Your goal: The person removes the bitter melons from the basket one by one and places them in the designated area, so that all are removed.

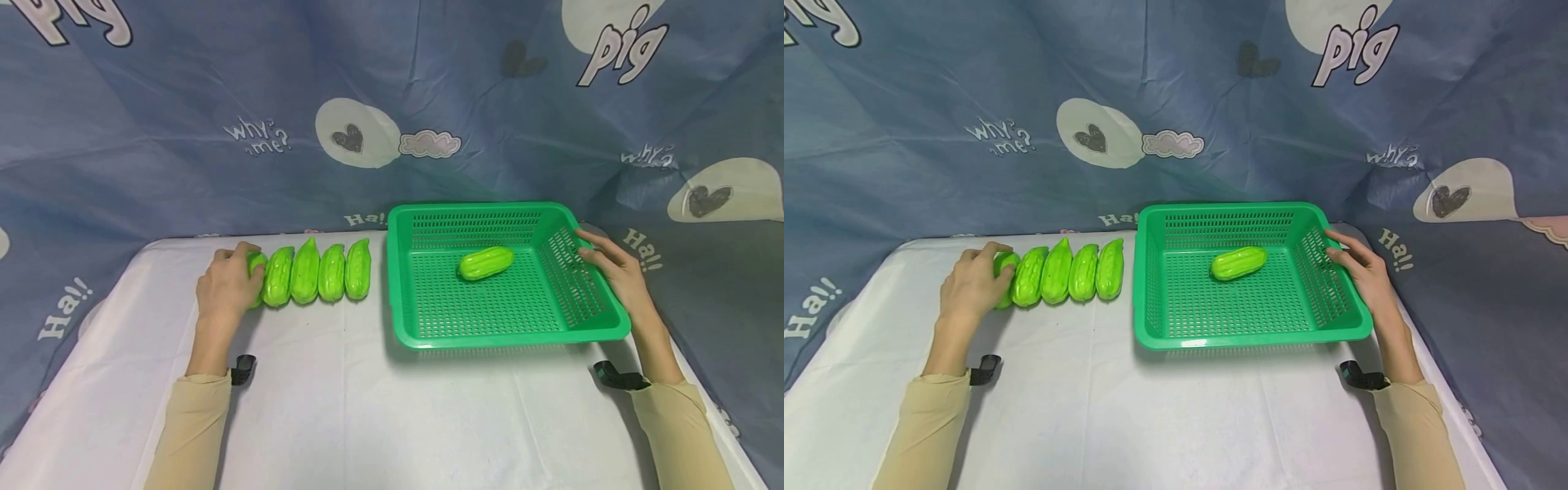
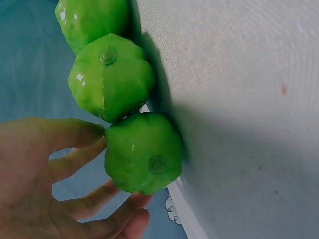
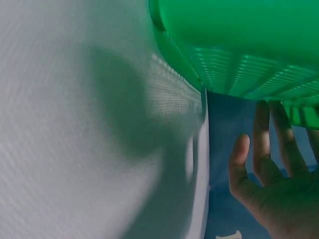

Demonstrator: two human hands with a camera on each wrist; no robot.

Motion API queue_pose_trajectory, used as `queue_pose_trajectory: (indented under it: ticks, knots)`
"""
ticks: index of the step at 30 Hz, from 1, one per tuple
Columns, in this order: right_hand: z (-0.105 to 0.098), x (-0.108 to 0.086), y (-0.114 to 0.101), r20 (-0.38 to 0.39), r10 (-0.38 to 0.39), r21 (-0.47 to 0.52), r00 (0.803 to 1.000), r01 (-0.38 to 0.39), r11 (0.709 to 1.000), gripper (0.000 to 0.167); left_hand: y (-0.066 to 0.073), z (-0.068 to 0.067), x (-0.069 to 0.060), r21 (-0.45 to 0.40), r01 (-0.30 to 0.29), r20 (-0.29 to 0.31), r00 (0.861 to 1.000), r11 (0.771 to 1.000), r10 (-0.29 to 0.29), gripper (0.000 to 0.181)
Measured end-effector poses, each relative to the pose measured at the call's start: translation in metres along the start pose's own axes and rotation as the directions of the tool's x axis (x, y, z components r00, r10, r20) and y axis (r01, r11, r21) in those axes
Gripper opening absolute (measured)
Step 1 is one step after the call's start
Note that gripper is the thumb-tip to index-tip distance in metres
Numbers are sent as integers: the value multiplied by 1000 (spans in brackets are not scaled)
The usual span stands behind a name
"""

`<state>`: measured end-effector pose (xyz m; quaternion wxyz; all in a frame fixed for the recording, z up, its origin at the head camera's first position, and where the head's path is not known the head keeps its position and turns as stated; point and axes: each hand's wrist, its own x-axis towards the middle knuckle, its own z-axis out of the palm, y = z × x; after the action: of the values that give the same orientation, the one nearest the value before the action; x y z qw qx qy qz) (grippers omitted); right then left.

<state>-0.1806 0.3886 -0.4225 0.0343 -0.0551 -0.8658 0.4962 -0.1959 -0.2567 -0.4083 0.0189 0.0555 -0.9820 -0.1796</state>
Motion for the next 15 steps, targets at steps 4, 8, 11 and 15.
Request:
queue_pose_trajectory:
  ticks: [4, 8, 11, 15]
  knots:
    - [0, 0, 1, 4, 4, -12, 1000, -4, 1000, 54, 1, 1, -1, -6, 2, 6, 1000, 1000, -2, 47]
    - [-1, 0, 1, 6, 6, -18, 1000, -6, 1000, 55, 0, 1, -2, -11, 0, 8, 1000, 1000, 0, 46]
    - [-1, 0, 1, 4, 9, -7, 1000, -9, 1000, 54, 1, 1, -3, -16, 0, 7, 1000, 1000, 0, 46]
    - [0, 1, 1, 3, 8, 32, 1000, -9, 999, 53, 2, 0, -3, -21, 1, 9, 1000, 1000, -1, 46]
